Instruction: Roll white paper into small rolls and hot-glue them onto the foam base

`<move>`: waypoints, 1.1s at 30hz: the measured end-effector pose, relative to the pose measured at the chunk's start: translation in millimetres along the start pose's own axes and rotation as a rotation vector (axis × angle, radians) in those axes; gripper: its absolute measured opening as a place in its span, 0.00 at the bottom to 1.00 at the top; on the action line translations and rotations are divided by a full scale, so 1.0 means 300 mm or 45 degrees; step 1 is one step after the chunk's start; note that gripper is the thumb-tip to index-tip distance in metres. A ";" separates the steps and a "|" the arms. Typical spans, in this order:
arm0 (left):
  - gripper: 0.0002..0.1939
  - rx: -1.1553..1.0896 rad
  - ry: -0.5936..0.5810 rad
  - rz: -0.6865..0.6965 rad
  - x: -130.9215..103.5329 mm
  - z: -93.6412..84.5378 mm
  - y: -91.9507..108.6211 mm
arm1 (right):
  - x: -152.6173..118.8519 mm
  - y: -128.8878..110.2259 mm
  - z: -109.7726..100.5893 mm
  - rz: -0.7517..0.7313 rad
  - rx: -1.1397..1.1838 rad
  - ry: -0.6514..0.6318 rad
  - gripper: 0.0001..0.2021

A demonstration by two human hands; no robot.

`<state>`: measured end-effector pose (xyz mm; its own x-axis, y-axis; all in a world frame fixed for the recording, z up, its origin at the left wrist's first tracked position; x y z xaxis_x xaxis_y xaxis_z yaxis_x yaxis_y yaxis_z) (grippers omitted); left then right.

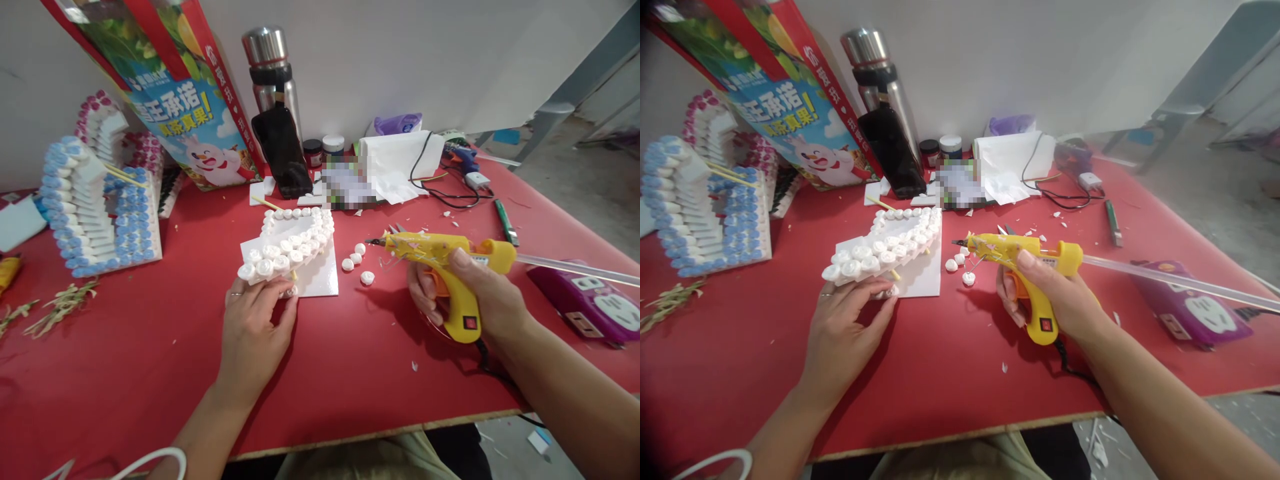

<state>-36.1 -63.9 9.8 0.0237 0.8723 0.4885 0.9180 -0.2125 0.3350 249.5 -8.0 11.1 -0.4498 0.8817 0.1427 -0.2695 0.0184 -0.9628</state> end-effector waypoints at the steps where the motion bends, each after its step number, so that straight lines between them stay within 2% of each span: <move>1: 0.06 0.006 -0.008 0.005 0.001 0.001 0.002 | 0.000 -0.001 0.000 0.000 -0.003 0.000 0.24; 13: 0.05 0.030 -0.003 0.020 0.006 0.002 0.009 | -0.003 0.001 0.001 0.023 0.005 0.012 0.24; 19: 0.12 0.036 -0.035 0.014 -0.008 -0.005 -0.001 | -0.003 -0.001 0.000 0.018 -0.002 0.021 0.23; 24: 0.12 0.009 -0.055 0.003 -0.012 -0.006 -0.002 | -0.003 0.002 -0.002 0.018 -0.007 0.021 0.24; 28: 0.13 0.001 -0.035 0.051 -0.008 -0.006 0.008 | 0.000 0.001 -0.002 -0.008 -0.002 0.011 0.24; 33: 0.17 -0.027 -0.020 0.134 -0.026 -0.041 0.034 | -0.004 0.001 -0.004 0.010 0.017 0.021 0.24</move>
<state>-31.8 -78.3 19.3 0.1258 0.8514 0.5092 0.9014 -0.3124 0.2997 250.9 -8.6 10.4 -0.4375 0.8895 0.1315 -0.2776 0.0055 -0.9607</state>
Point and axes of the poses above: each hand's wrist, its own x-axis towards the middle knuckle, its own z-axis out of the palm, y = z × x, the point moved 3 cm from there along x, towards the middle knuckle, and after that the axes turned 8 degrees about -z, right-handed, at the moved point
